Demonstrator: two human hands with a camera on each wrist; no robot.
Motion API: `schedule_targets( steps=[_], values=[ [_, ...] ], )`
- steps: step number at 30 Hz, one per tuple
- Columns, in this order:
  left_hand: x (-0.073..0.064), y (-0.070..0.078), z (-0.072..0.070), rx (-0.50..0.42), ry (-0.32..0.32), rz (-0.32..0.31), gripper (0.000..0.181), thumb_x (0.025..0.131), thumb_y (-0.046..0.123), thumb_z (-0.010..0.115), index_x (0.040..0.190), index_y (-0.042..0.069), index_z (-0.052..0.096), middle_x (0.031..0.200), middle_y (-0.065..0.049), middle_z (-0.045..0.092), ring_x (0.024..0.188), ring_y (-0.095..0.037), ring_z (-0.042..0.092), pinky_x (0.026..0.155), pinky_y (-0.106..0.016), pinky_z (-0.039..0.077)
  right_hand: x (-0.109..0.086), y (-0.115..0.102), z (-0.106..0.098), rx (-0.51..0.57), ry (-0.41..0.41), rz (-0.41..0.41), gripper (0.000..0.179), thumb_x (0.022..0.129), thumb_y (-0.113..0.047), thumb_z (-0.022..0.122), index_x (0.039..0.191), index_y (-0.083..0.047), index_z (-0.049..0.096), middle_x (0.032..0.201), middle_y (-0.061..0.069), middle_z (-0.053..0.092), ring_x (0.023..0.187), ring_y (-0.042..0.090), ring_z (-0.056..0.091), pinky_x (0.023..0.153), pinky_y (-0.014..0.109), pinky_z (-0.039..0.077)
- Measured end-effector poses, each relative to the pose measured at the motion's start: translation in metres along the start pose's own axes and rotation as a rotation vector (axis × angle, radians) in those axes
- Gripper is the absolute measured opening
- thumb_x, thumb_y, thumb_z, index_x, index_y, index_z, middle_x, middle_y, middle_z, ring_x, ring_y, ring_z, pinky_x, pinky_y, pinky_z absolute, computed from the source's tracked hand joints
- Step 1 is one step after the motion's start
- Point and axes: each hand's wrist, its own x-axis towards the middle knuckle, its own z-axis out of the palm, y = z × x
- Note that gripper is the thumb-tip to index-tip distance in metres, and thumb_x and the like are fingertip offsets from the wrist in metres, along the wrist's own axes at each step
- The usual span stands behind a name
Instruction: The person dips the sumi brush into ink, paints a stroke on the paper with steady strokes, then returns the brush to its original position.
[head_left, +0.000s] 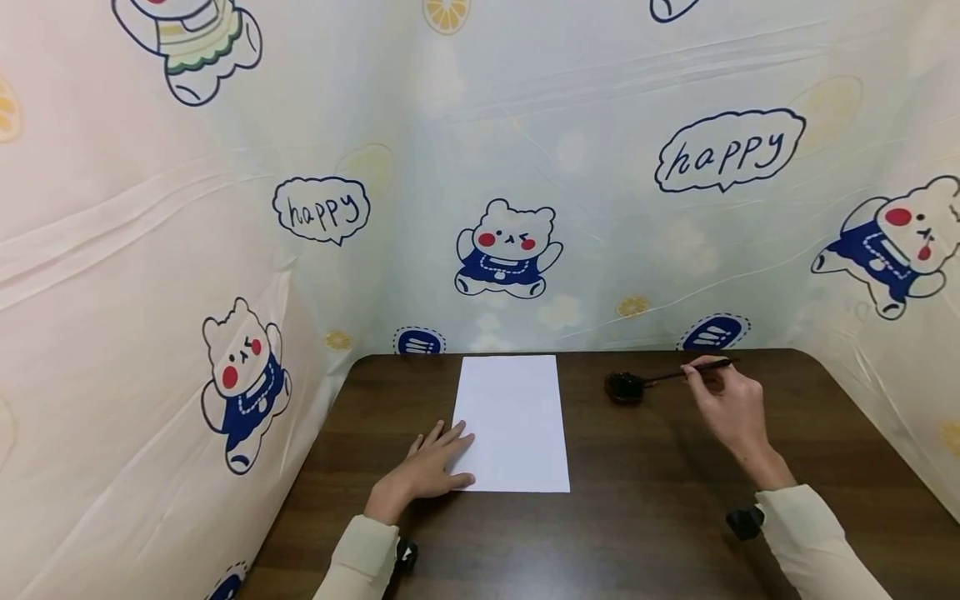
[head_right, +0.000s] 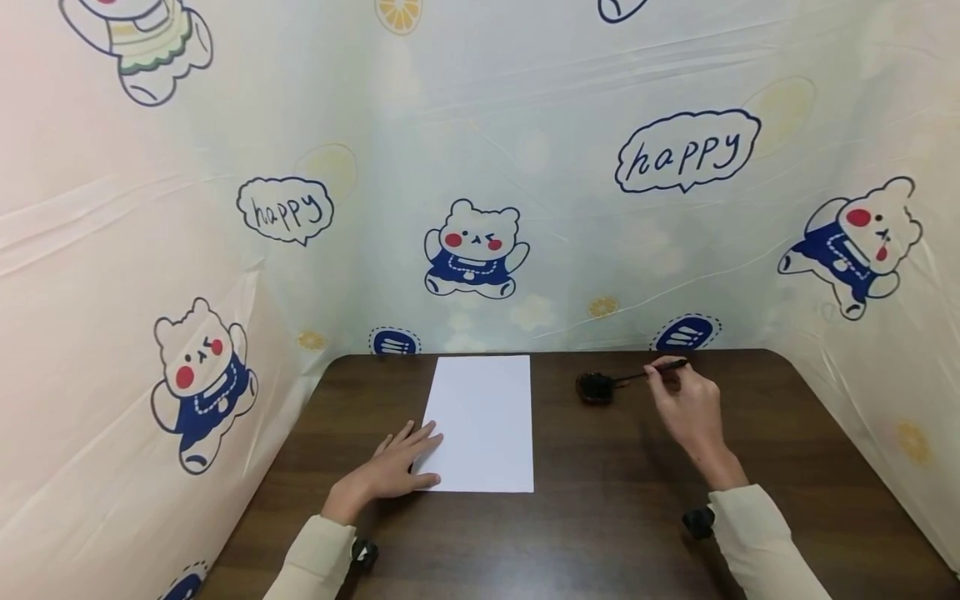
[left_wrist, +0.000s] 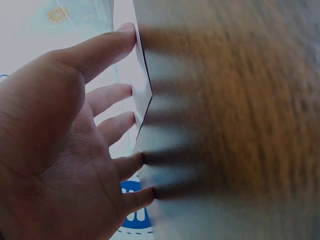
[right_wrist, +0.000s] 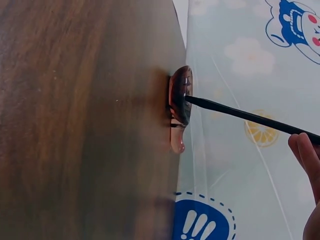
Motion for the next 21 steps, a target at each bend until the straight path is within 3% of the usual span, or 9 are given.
schedule_targets(
  steps=[13,21],
  values=[
    [-0.002,0.001,-0.001,-0.019,-0.010,0.009,0.073,0.091,0.049,0.063,0.153,0.023,0.035,0.165,-0.004,0.019,0.152,-0.041,0.006,0.115,-0.070,0.006,-0.012,0.006,-0.007,-0.013,-0.011,0.063,0.010,0.087,-0.008,0.072,0.097,-0.005,0.071,0.082,0.010,0.074,0.079,-0.031,0.046,0.068,-0.005,0.039],
    [-0.001,0.000,-0.002,-0.013,-0.005,0.021,0.072,0.092,0.048,0.062,0.153,0.021,0.035,0.165,-0.005,0.019,0.152,-0.041,0.007,0.115,-0.071,0.008,-0.012,0.004,-0.010,-0.028,-0.027,0.058,0.010,0.088,-0.010,0.071,0.097,-0.007,0.071,0.083,0.009,0.074,0.077,-0.031,0.045,0.066,-0.004,0.039]
  ],
)
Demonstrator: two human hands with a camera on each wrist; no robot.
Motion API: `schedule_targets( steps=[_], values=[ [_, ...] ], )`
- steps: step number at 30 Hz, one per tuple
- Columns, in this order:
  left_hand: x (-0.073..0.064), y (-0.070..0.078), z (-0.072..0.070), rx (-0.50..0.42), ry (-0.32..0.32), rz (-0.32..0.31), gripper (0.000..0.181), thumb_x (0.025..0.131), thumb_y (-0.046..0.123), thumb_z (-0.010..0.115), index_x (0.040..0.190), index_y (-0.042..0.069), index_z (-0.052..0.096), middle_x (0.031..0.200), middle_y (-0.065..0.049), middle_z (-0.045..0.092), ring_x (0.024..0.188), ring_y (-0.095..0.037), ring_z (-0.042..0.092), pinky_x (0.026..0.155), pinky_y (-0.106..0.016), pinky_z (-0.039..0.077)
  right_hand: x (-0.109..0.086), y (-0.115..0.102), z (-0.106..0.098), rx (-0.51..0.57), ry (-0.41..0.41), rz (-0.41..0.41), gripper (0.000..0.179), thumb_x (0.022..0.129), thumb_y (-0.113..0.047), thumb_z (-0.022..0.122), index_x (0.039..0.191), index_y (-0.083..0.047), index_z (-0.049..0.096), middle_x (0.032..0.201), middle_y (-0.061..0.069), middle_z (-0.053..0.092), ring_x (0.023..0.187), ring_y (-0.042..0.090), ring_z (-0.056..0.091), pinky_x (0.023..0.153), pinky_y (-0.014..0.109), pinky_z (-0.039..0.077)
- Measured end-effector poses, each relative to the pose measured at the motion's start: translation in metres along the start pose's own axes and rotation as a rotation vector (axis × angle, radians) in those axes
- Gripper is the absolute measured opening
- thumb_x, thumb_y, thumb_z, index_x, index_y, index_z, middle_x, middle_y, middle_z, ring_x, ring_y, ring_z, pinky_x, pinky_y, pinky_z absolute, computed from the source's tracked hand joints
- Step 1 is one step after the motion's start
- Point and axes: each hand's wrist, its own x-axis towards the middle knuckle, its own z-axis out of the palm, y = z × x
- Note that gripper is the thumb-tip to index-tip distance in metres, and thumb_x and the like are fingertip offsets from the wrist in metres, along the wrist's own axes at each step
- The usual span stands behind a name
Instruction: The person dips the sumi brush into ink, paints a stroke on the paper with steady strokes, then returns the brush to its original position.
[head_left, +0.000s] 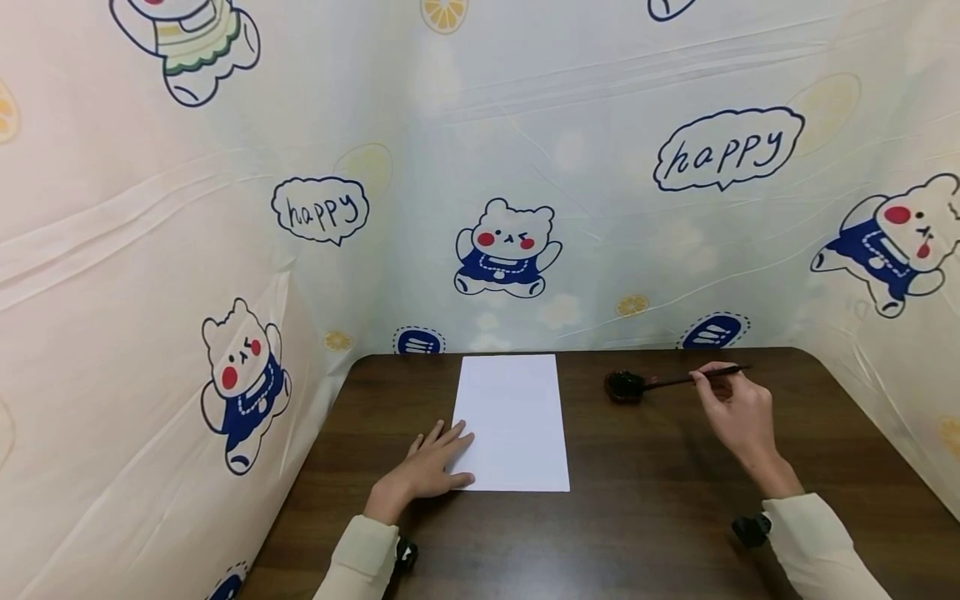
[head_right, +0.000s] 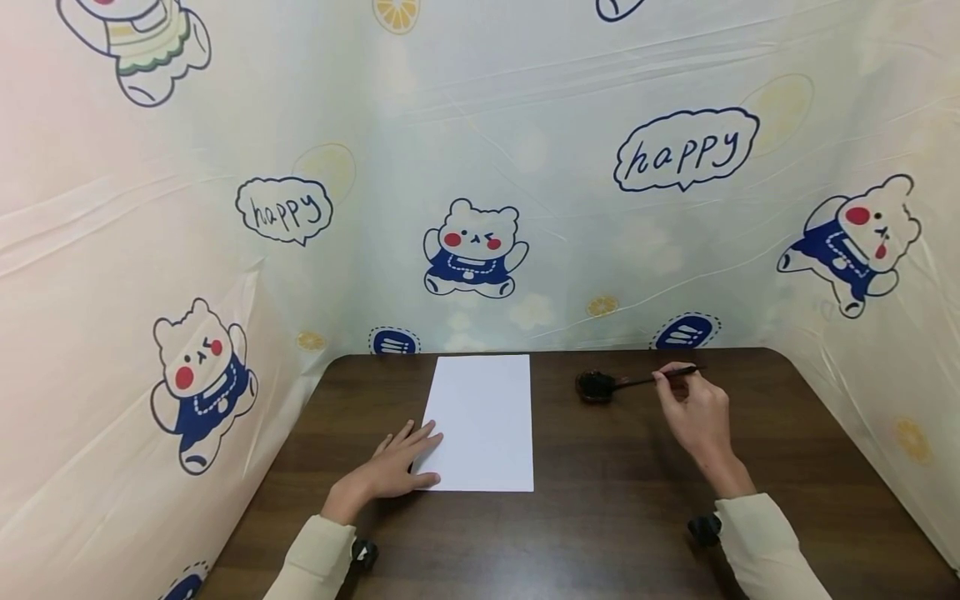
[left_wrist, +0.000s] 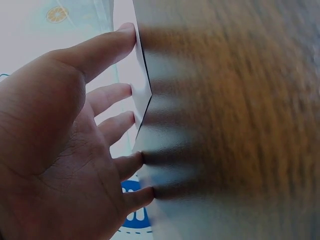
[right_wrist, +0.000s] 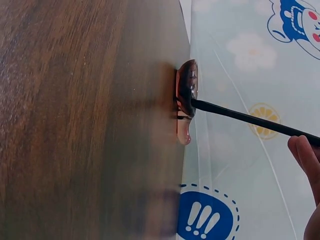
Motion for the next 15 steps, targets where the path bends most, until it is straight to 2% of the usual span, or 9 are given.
schedule_targets(
  steps=[15],
  values=[
    [0.001,0.000,0.000,0.007,-0.009,-0.011,0.073,0.092,0.050,0.062,0.154,0.022,0.034,0.165,-0.004,0.018,0.152,-0.041,0.006,0.115,-0.070,0.008,0.000,-0.002,-0.011,-0.016,0.015,-0.019,0.010,0.085,-0.006,0.073,0.094,-0.004,0.070,0.082,0.011,0.073,0.080,-0.032,0.044,0.068,-0.005,0.038]
  ],
)
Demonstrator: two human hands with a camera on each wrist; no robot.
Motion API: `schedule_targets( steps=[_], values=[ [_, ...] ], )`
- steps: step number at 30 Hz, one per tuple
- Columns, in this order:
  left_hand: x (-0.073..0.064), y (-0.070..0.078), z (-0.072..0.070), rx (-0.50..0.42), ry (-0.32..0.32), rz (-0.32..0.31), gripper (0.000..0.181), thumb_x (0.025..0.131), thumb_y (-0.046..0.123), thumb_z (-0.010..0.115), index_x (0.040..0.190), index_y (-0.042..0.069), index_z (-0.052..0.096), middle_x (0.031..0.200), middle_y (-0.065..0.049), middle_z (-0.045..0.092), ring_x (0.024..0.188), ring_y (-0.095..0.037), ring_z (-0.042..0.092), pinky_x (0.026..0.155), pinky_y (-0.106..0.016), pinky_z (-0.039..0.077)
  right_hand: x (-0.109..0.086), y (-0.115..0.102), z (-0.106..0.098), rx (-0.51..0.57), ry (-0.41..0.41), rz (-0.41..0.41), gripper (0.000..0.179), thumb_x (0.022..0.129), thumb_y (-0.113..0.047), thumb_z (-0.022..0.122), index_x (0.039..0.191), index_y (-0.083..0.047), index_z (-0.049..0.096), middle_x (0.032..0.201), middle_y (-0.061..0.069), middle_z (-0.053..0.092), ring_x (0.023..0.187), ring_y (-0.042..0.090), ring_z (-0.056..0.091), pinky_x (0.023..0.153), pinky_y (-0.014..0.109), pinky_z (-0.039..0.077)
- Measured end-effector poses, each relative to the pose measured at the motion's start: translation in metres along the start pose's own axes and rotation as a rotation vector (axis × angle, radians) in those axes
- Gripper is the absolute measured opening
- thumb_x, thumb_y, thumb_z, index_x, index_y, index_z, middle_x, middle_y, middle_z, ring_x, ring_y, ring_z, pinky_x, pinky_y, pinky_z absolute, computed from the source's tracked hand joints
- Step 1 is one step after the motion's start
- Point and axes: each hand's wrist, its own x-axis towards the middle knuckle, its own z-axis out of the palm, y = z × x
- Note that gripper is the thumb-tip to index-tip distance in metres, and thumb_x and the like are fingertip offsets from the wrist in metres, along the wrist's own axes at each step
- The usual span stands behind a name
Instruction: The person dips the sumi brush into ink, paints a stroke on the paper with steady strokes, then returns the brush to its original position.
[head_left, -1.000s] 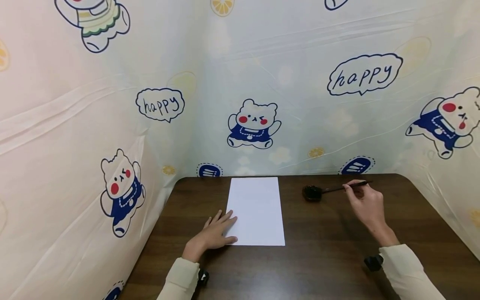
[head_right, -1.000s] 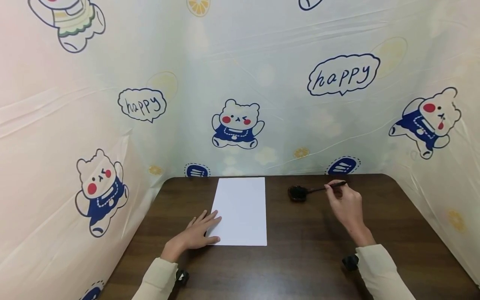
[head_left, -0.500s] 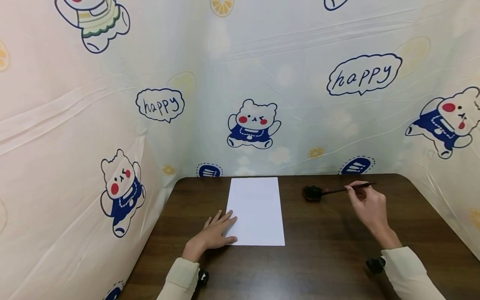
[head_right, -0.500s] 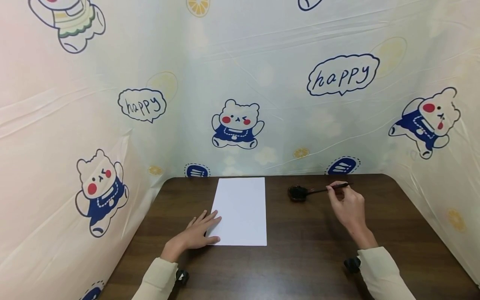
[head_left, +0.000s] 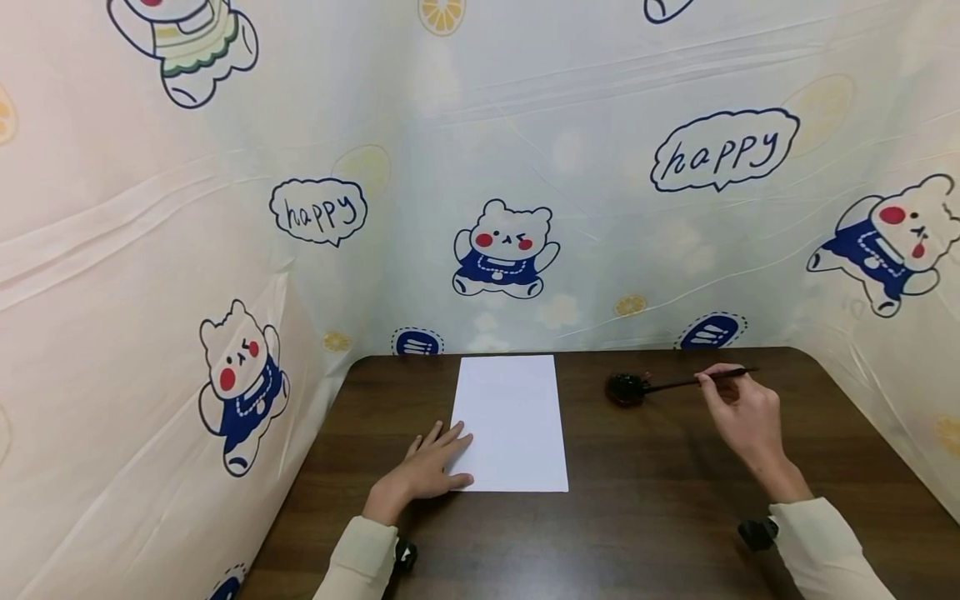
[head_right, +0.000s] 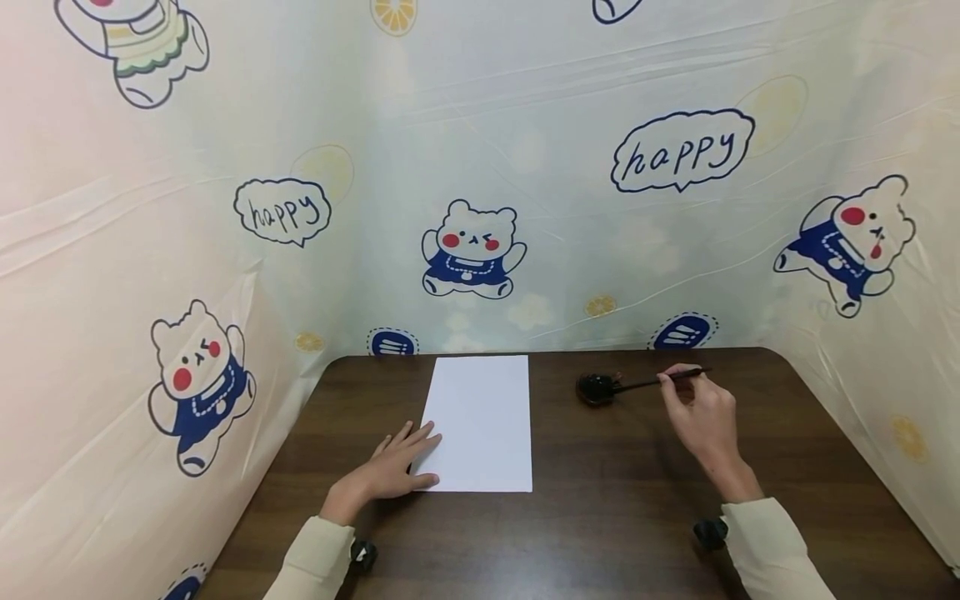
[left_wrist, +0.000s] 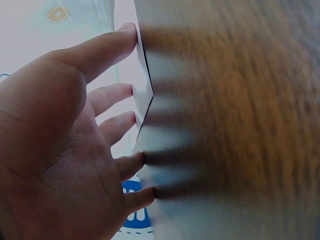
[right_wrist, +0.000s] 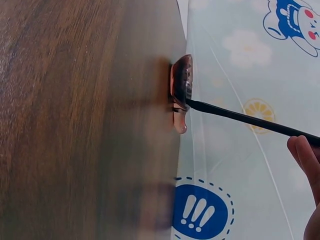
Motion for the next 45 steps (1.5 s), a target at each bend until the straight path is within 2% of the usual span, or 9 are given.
schedule_targets(
  steps=[25,35,45],
  values=[
    [0.001,-0.003,0.004,-0.003,0.006,0.011,0.074,0.092,0.052,0.061,0.154,0.022,0.034,0.165,-0.005,0.018,0.152,-0.042,0.006,0.115,-0.071,0.008,-0.002,0.002,-0.010,0.013,0.045,-0.023,0.010,0.084,-0.004,0.073,0.093,-0.004,0.072,0.083,0.010,0.074,0.080,-0.030,0.047,0.067,-0.004,0.040],
    [0.001,-0.002,0.002,-0.005,0.005,0.007,0.074,0.092,0.051,0.062,0.154,0.022,0.034,0.165,-0.005,0.018,0.152,-0.041,0.006,0.114,-0.071,0.007,0.004,0.000,-0.021,0.017,0.089,-0.030,0.011,0.082,-0.004,0.074,0.093,-0.004,0.073,0.082,0.011,0.074,0.079,-0.030,0.048,0.066,-0.004,0.040],
    [0.000,-0.001,0.001,-0.010,0.005,0.007,0.074,0.092,0.050,0.062,0.154,0.022,0.034,0.165,-0.005,0.018,0.152,-0.042,0.006,0.114,-0.071,0.007,0.007,-0.001,-0.021,0.015,0.090,-0.034,0.017,0.079,-0.004,0.078,0.094,-0.001,0.072,0.081,0.014,0.073,0.080,-0.031,0.047,0.068,-0.004,0.040]
  ],
)
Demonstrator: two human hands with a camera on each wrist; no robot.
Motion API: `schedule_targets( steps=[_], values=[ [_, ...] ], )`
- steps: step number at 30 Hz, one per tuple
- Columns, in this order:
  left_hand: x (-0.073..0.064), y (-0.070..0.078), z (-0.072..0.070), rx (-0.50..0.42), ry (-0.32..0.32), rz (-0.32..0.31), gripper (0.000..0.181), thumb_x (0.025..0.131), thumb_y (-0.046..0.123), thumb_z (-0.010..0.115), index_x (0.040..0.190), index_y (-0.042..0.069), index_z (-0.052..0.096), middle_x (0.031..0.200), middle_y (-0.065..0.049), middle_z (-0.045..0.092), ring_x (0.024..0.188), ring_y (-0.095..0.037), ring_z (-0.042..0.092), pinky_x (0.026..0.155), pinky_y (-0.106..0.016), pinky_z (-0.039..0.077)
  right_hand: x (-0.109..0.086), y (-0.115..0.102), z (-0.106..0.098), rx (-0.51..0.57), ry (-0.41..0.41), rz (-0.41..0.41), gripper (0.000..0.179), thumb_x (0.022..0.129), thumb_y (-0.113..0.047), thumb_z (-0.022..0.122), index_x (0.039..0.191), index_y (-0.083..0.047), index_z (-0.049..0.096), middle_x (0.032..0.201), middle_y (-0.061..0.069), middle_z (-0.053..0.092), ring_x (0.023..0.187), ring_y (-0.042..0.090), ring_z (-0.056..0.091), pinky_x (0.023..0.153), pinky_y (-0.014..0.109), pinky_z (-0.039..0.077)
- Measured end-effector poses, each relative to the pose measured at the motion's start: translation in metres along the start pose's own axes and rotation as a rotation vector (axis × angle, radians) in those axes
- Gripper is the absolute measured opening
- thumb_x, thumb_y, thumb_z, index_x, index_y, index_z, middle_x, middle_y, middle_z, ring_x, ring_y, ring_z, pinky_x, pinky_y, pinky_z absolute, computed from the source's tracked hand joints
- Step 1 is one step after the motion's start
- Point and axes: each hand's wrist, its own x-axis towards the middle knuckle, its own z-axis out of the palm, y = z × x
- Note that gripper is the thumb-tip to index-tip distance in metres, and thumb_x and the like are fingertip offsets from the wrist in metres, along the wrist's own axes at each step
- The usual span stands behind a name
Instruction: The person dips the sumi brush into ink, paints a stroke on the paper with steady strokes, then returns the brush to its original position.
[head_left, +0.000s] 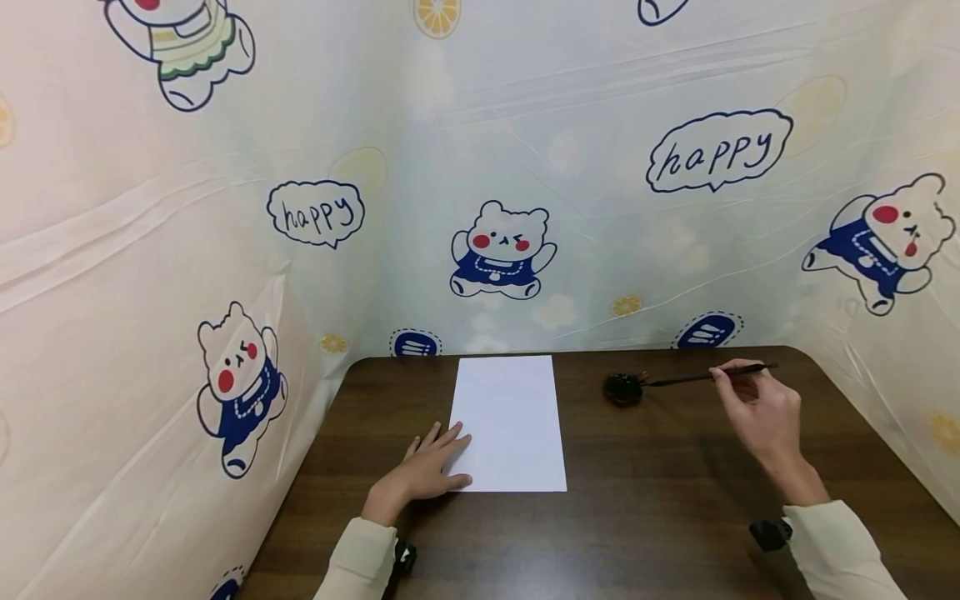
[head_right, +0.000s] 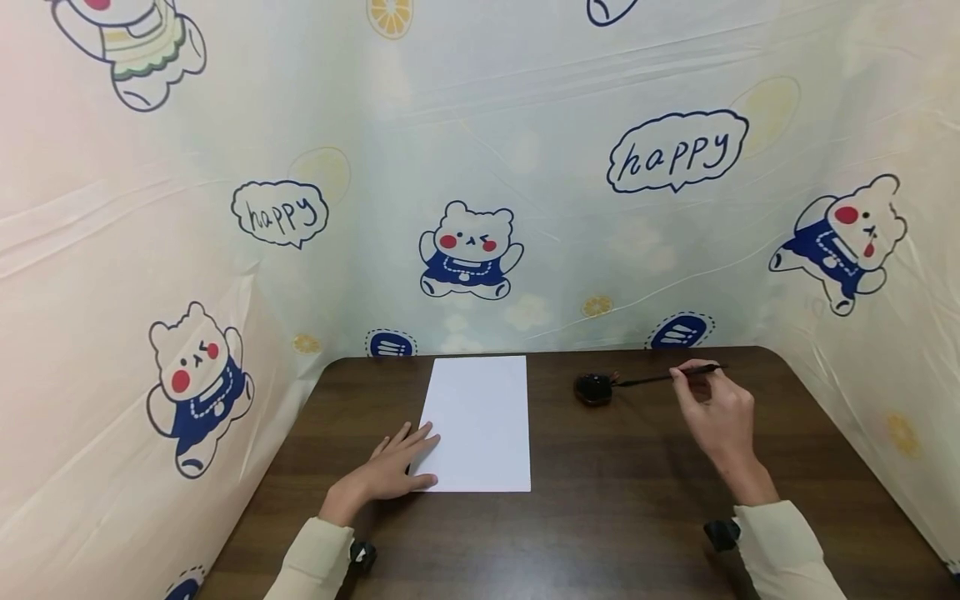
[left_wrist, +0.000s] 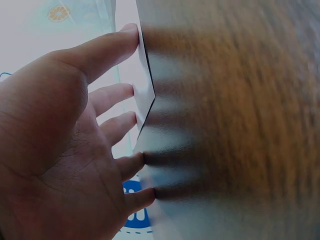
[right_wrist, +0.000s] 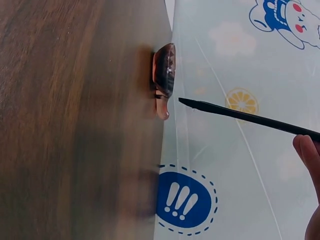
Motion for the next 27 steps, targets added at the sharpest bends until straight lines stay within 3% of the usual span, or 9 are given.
schedule_targets(
  steps=[27],
  values=[
    [-0.001,0.000,0.000,-0.007,0.008,0.012,0.073,0.092,0.047,0.063,0.154,0.020,0.034,0.165,-0.007,0.019,0.151,-0.044,0.007,0.113,-0.072,0.007,-0.012,-0.014,0.024,0.071,-0.076,0.024,0.011,0.084,-0.008,0.075,0.092,-0.004,0.069,0.077,0.009,0.074,0.077,-0.027,0.052,0.066,-0.001,0.043]
  ],
)
